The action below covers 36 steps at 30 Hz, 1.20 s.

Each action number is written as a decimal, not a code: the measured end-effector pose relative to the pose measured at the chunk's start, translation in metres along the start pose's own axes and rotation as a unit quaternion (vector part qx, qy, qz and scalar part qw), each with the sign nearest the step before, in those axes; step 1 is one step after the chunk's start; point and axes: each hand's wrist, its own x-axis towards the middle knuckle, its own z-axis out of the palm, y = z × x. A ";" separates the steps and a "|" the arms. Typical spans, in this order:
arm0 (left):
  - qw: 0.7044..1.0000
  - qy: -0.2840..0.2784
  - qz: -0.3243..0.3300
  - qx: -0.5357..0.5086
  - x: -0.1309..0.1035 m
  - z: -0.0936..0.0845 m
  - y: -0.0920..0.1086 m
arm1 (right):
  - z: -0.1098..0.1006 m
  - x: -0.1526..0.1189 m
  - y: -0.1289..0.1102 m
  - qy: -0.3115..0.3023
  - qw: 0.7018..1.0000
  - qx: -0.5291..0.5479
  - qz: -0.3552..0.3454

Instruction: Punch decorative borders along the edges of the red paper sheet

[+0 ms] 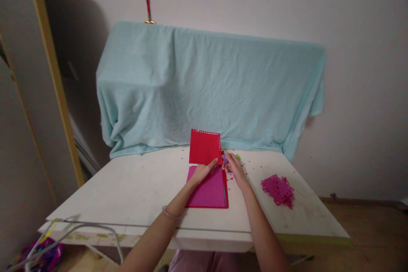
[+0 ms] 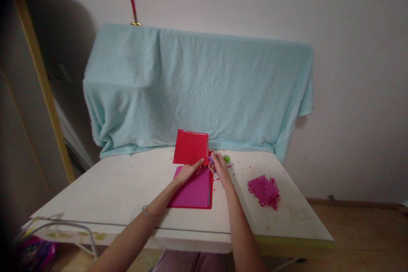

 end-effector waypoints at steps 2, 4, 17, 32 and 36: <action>1.000 0.001 -0.003 -0.003 0.000 0.001 0.002 | 0.001 0.000 -0.001 0.002 1.000 -0.009 0.001; 1.000 0.001 -0.007 -0.002 0.000 0.001 0.003 | 0.001 -0.001 -0.002 -0.003 1.000 -0.015 0.002; 1.000 -0.007 -0.015 -0.018 0.001 0.000 0.001 | 0.001 0.001 0.003 -0.023 1.000 0.009 -0.008; 1.000 -0.004 -0.008 -0.022 -0.001 0.001 0.006 | 0.000 -0.002 0.000 -0.022 0.999 -0.030 0.003; 1.000 -0.014 -0.012 -0.025 -0.001 -0.001 0.003 | 0.001 -0.003 -0.001 -0.025 0.999 -0.044 -0.007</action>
